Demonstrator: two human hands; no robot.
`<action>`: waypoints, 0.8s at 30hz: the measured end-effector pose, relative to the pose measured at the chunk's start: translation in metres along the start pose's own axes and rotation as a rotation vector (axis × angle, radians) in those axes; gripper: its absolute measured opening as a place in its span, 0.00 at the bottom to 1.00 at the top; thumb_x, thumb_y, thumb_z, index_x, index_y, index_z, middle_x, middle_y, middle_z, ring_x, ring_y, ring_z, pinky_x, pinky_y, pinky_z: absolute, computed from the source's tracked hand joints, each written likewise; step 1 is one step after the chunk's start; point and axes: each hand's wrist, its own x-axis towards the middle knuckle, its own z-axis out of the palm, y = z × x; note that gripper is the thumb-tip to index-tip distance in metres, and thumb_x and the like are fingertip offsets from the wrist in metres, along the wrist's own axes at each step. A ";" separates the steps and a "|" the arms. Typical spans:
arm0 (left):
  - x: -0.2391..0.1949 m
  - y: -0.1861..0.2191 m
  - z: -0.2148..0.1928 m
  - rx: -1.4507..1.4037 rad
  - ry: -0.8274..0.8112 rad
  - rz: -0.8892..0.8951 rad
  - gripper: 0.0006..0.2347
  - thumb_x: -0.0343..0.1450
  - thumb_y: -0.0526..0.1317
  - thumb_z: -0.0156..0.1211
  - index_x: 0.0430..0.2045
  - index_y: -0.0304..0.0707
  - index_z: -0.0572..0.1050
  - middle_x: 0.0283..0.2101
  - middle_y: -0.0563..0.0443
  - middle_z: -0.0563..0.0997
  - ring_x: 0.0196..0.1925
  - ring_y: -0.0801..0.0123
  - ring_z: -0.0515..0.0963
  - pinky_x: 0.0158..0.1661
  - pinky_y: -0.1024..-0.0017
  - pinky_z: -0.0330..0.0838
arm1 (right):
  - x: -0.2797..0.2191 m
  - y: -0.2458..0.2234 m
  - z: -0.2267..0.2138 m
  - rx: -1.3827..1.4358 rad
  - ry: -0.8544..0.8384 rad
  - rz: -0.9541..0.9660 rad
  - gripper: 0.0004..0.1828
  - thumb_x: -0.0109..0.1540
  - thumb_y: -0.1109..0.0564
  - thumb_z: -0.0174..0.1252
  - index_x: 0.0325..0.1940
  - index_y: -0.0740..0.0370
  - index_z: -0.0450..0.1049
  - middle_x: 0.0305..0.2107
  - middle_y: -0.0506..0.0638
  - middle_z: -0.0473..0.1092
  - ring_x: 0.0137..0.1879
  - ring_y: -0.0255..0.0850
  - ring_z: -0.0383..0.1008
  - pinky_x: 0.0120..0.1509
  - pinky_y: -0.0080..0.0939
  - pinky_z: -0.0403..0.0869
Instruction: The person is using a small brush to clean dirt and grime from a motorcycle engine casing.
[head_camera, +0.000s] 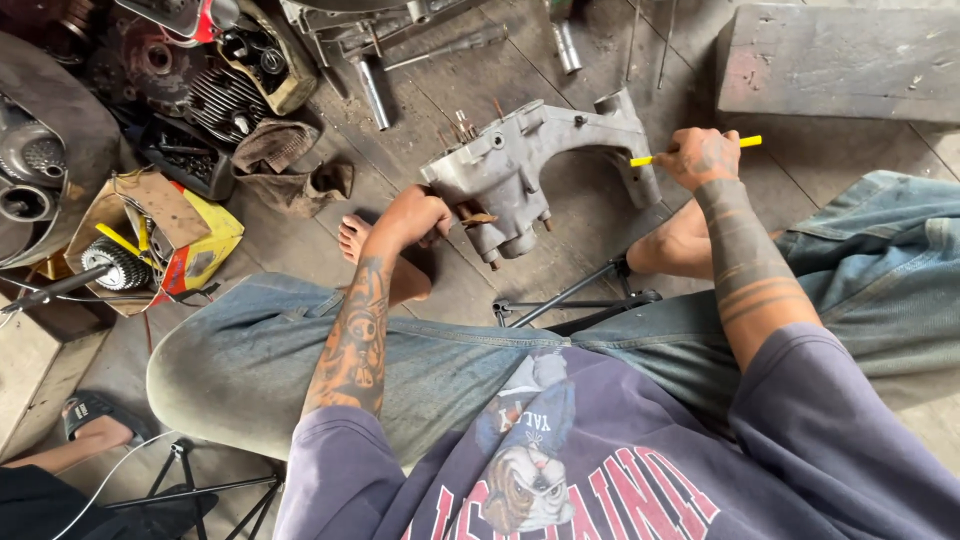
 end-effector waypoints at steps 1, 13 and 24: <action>0.000 -0.001 0.000 0.012 0.000 0.002 0.06 0.48 0.33 0.61 0.11 0.27 0.78 0.11 0.38 0.73 0.16 0.57 0.78 0.23 0.66 0.72 | -0.002 -0.003 -0.003 0.015 0.001 0.022 0.18 0.63 0.32 0.59 0.45 0.40 0.83 0.40 0.47 0.82 0.54 0.50 0.80 0.60 0.49 0.61; -0.004 0.005 -0.002 0.062 -0.017 -0.004 0.07 0.49 0.34 0.60 0.12 0.28 0.80 0.12 0.39 0.75 0.17 0.57 0.78 0.25 0.68 0.72 | 0.012 -0.020 -0.002 0.493 0.049 0.177 0.21 0.65 0.31 0.59 0.53 0.41 0.79 0.47 0.55 0.77 0.59 0.57 0.74 0.59 0.57 0.72; -0.011 0.008 -0.006 0.027 -0.029 -0.002 0.07 0.49 0.33 0.61 0.12 0.22 0.79 0.12 0.35 0.74 0.16 0.56 0.76 0.24 0.66 0.72 | 0.029 -0.014 0.010 0.454 0.178 0.181 0.16 0.69 0.38 0.59 0.50 0.47 0.80 0.38 0.62 0.78 0.50 0.62 0.78 0.51 0.61 0.76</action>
